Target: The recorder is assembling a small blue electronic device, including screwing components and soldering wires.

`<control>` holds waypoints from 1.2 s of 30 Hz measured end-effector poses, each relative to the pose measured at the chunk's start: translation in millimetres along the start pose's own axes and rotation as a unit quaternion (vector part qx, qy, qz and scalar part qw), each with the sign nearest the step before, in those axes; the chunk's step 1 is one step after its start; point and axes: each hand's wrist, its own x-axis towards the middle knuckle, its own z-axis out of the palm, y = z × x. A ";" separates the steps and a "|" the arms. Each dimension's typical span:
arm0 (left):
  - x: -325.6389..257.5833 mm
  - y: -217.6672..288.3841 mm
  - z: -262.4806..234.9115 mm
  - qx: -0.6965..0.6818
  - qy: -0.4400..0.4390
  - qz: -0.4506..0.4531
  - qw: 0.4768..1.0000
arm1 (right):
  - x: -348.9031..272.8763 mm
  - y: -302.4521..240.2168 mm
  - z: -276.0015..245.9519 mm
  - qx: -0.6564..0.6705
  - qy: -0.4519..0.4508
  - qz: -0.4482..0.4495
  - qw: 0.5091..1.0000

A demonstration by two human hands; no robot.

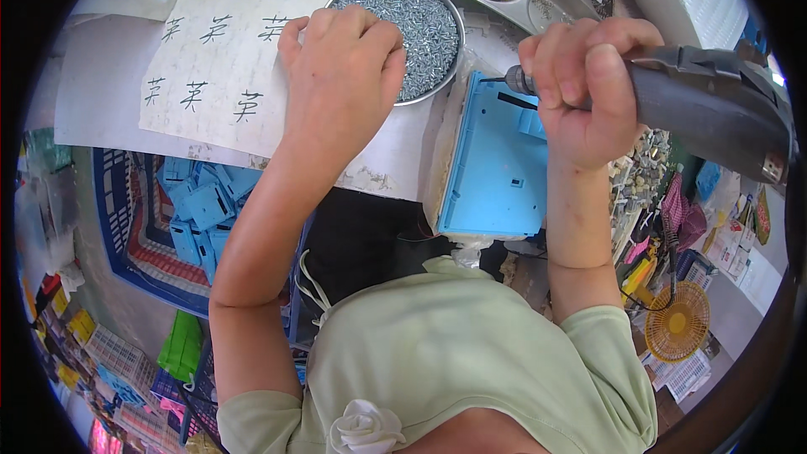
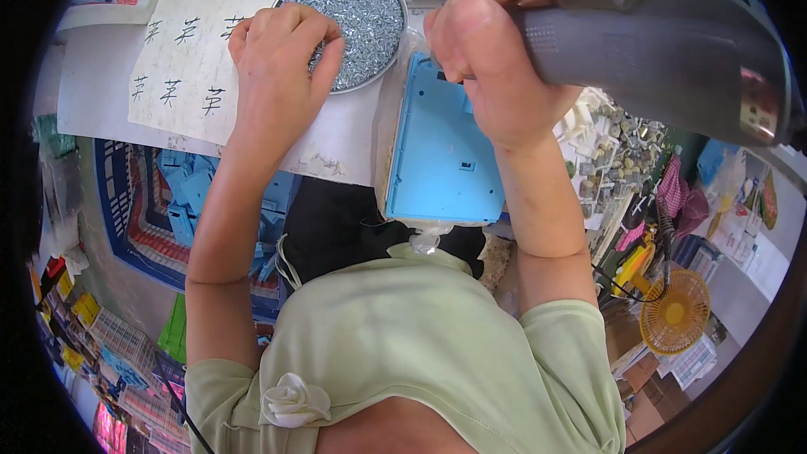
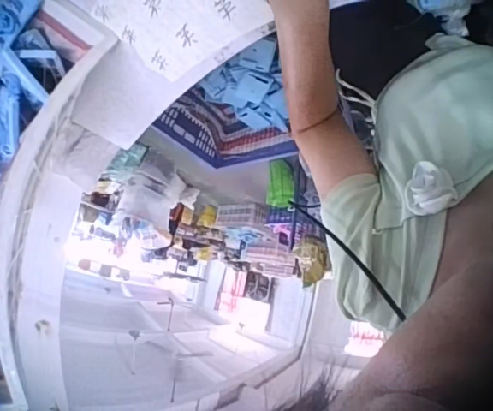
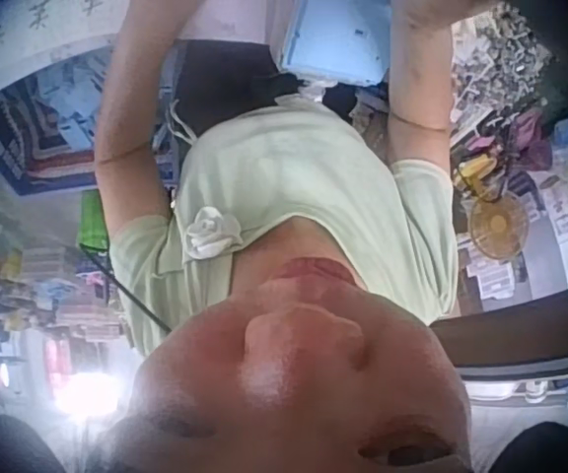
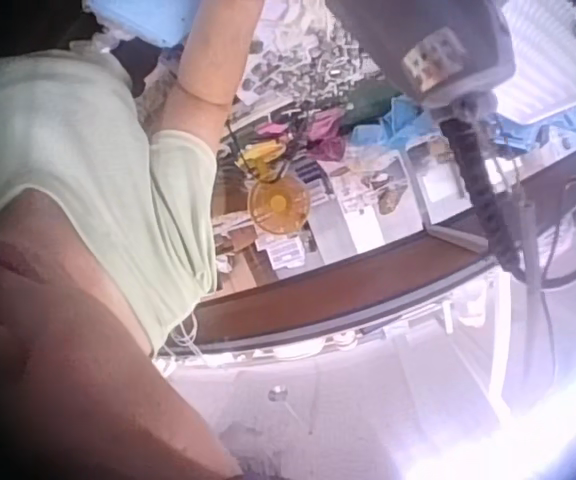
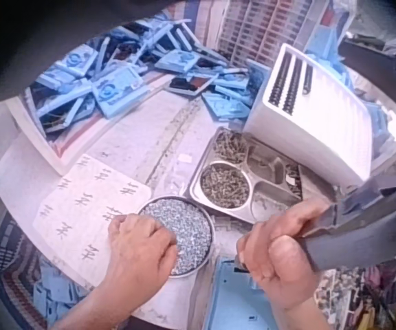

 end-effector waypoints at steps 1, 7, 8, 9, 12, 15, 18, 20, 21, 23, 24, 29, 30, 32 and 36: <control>2.1 -0.9 2.4 0.008 0.011 0.004 1.000 | -0.4 1.9 -0.1 0.002 -0.003 -0.001 1.000; 8.1 4.6 -0.7 -0.052 0.003 0.027 0.998 | -1.2 7.0 2.8 -0.036 0.017 0.008 0.999; 6.5 5.7 -2.7 -0.068 0.002 0.036 0.997 | -1.9 5.9 8.7 -0.044 0.052 0.015 0.998; 4.8 7.9 -5.1 -0.084 0.001 0.045 0.995 | -4.0 2.9 17.3 -0.051 0.087 0.022 0.995; 1.4 18.6 -17.0 -0.117 0.004 0.049 0.992 | -0.1 -22.6 17.3 -0.001 0.038 0.002 0.999; -7.1 27.3 -16.7 -0.145 0.024 0.053 0.988 | -16.7 -19.3 23.0 -0.006 0.046 0.028 0.999; -15.8 29.2 -15.5 -0.174 -0.002 0.055 0.983 | -23.1 -16.2 24.9 -0.071 0.059 0.037 0.995; -19.3 31.7 -15.9 -0.189 -0.018 0.050 0.981 | -25.3 -10.4 24.0 -0.076 0.057 0.018 0.995; -20.7 33.3 -15.7 -0.196 -0.026 0.048 0.979 | -24.8 -9.3 21.6 -0.077 0.050 0.027 0.995; -23.0 37.6 -13.5 -0.188 -0.013 0.065 0.980 | -21.1 -13.5 17.1 -0.063 0.031 0.030 0.997; -23.5 39.7 -12.4 -0.184 -0.007 0.074 0.980 | -21.2 -18.9 17.5 -0.048 0.022 0.028 0.998; -27.7 49.9 -10.9 -0.214 0.007 0.082 0.973 | -10.2 -51.8 17.9 0.063 -0.111 -0.011 0.992; -28.3 51.6 -11.6 -0.218 0.009 0.085 0.972 | -12.0 -54.1 19.8 0.061 -0.114 -0.008 0.992; -31.6 52.3 -10.7 -0.221 0.023 0.089 0.971 | -14.3 -53.9 22.7 0.064 -0.123 -0.003 0.990; -36.5 51.6 -13.0 -0.202 0.051 0.103 0.973 | -18.4 -54.4 28.1 0.052 -0.122 0.001 0.991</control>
